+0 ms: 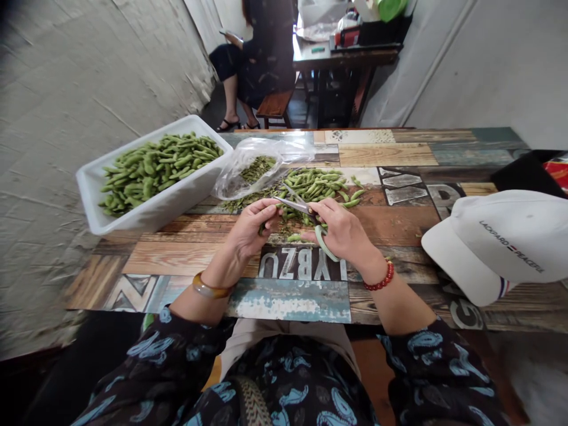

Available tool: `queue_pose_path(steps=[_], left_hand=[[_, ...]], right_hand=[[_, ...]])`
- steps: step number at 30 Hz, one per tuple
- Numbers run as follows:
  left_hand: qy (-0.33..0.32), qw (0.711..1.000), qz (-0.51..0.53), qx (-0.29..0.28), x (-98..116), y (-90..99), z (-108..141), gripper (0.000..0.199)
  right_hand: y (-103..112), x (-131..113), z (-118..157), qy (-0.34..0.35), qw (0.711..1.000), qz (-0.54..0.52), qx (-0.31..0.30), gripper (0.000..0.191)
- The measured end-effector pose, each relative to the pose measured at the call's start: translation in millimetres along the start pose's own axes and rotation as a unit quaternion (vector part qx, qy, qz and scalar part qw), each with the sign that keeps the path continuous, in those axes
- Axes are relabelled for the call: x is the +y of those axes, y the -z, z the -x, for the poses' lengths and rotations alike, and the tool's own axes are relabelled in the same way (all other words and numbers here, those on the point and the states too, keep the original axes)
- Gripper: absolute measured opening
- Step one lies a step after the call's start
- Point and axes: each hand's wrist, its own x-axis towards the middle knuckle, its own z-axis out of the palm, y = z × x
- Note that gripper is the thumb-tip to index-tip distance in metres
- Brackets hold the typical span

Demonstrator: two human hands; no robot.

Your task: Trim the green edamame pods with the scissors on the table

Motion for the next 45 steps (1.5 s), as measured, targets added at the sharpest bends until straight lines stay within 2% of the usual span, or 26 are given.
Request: queue_pose_path(steps=[5,11,22,26,31,35,38,40,41,43,45], left_hand=[[0.003,0.999,0.023,-0.041,-6,-2.0,0,0.037],[0.005,0.996,0.001,-0.085,-13,-6.8,1,0.037],[-0.002,0.996,-0.005,-0.086,-8,-4.0,1,0.034],[-0.012,0.997,0.025,-0.070,-2,-1.7,-2,0.025],[0.022,0.993,0.070,-0.093,4,0.8,-4,0.019],[0.032,0.994,0.018,-0.102,5,-1.2,-1,0.021],[-0.004,0.990,-0.103,-0.098,0,-3.5,0,0.027],[-0.074,0.960,-0.247,-0.105,-6,-3.9,-1,0.022],[-0.117,0.930,-0.330,-0.112,-10,-3.6,-1,0.018],[-0.195,0.845,-0.481,-0.131,-17,-2.3,-3,0.008],[-0.232,0.763,-0.585,-0.149,-22,-0.5,-4,0.004]], right_hand=[[-3,-5,0,0.020,1.000,0.003,-0.021,0.054],[-5,-7,-1,0.038,0.999,-0.011,-0.011,0.052],[-4,-6,1,0.021,0.999,0.019,-0.021,0.040],[-1,1,1,-0.002,0.999,0.030,0.024,0.039],[6,9,0,-0.025,0.995,0.037,0.091,0.045],[6,8,-1,-0.023,0.996,0.031,0.086,0.045],[5,6,-1,-0.025,0.996,0.032,0.073,0.046],[5,6,-1,-0.025,0.996,0.033,0.074,0.046],[6,5,-1,-0.027,0.996,0.035,0.075,0.046],[6,5,-1,-0.032,0.996,0.041,0.074,0.044],[6,5,-1,-0.036,0.996,0.046,0.069,0.043]])
